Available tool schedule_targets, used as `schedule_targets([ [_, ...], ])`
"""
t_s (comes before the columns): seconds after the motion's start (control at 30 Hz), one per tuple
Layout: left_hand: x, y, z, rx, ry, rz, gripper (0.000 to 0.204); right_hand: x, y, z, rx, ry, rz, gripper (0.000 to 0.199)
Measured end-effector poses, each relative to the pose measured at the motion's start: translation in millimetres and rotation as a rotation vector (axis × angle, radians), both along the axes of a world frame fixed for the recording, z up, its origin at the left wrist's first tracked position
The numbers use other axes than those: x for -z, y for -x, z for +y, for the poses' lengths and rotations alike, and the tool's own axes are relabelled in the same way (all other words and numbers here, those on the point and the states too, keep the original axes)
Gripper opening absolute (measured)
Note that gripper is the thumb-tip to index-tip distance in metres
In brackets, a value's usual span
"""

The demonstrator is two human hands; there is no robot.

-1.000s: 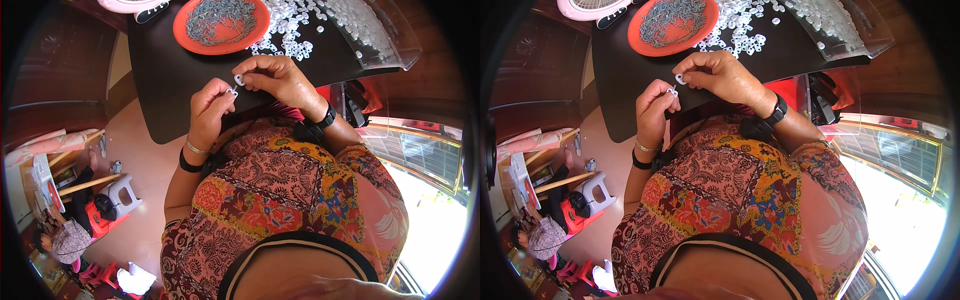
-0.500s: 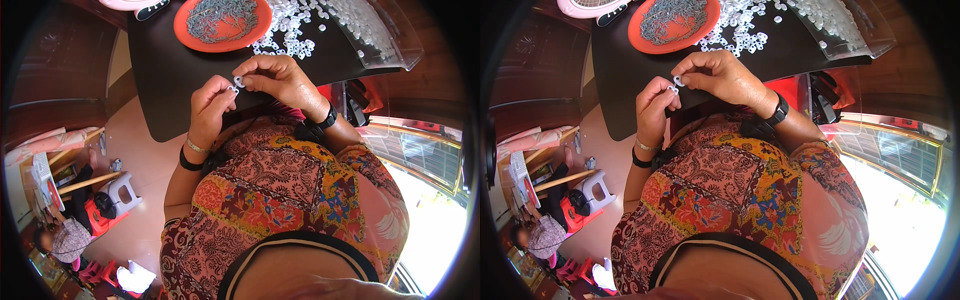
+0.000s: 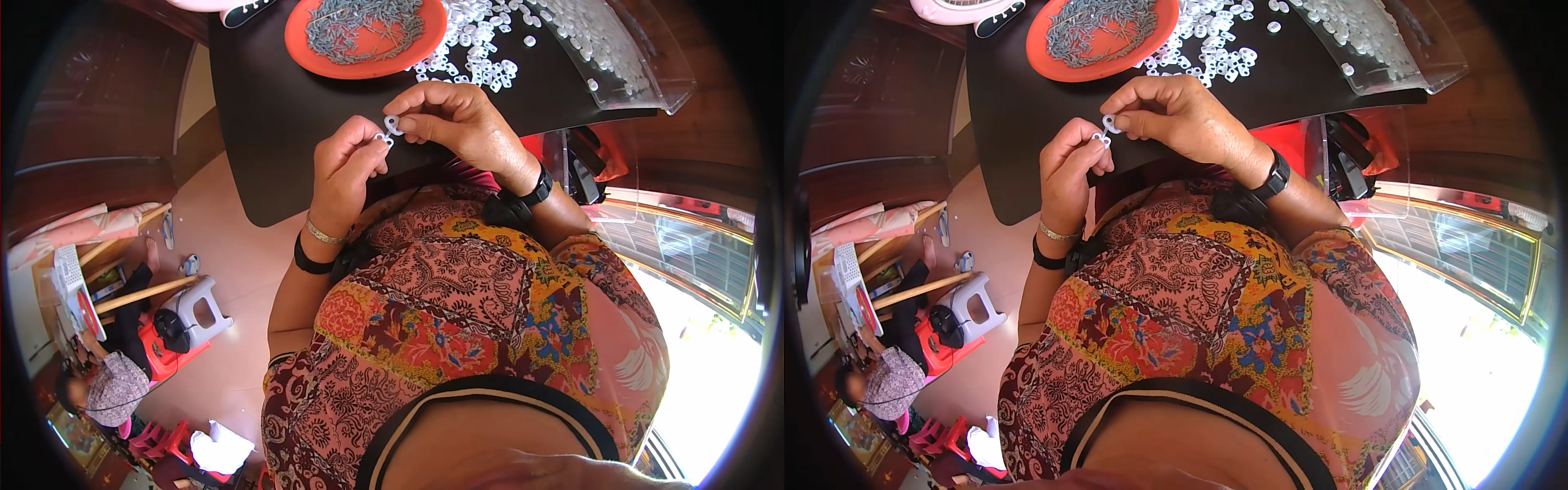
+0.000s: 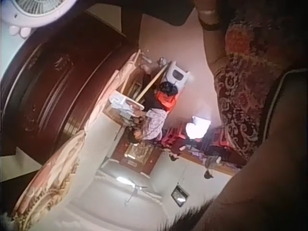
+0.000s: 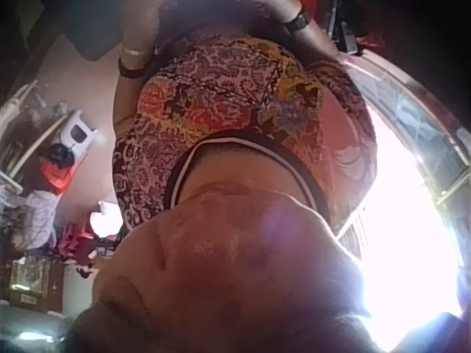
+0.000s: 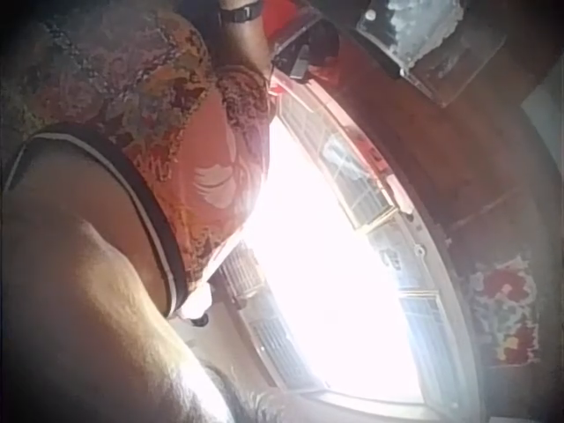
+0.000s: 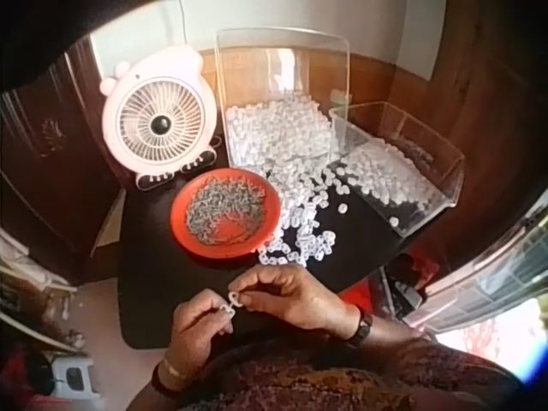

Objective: Assembling small white plastic components by inserting metal pins.

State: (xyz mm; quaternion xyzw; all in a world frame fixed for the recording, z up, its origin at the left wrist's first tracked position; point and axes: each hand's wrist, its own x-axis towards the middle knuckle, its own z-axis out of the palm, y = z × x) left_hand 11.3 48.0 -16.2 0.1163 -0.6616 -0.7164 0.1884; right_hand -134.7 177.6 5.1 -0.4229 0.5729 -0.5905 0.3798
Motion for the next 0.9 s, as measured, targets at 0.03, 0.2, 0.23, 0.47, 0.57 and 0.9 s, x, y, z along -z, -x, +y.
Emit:
schedule_targets([
  [0.03, 0.0, 0.1, 0.2, -0.002, 0.008, -0.007, 0.012, -0.8, -0.5, -0.3, -0.003, -0.001, -0.002, 0.019],
  [0.2, -1.2, 1.4, 0.9, -0.009, 0.004, -0.017, 0.012, -1.3, -0.3, -1.9, -0.024, 0.021, -0.041, 0.019],
  [0.23, -1.1, 1.4, 0.8, -0.008, 0.008, -0.016, 0.013, -1.5, 0.3, -2.0, -0.027, 0.021, -0.042, 0.019],
  [0.47, -2.9, 1.3, 1.6, -0.01, 0.011, -0.022, 0.013, -1.2, 3.7, -0.2, -0.017, 0.038, -0.128, 0.017],
  [0.57, -2.1, 1.8, 1.4, -0.012, 0.017, -0.014, 0.013, -0.7, 4.0, 0.7, -0.004, 0.047, -0.104, 0.017],
  [0.9, -3.2, 3.0, 1.7, 0.005, 0.047, -0.022, 0.013, -6.3, -0.4, 3.5, 0.051, 0.035, 0.037, 0.017],
])
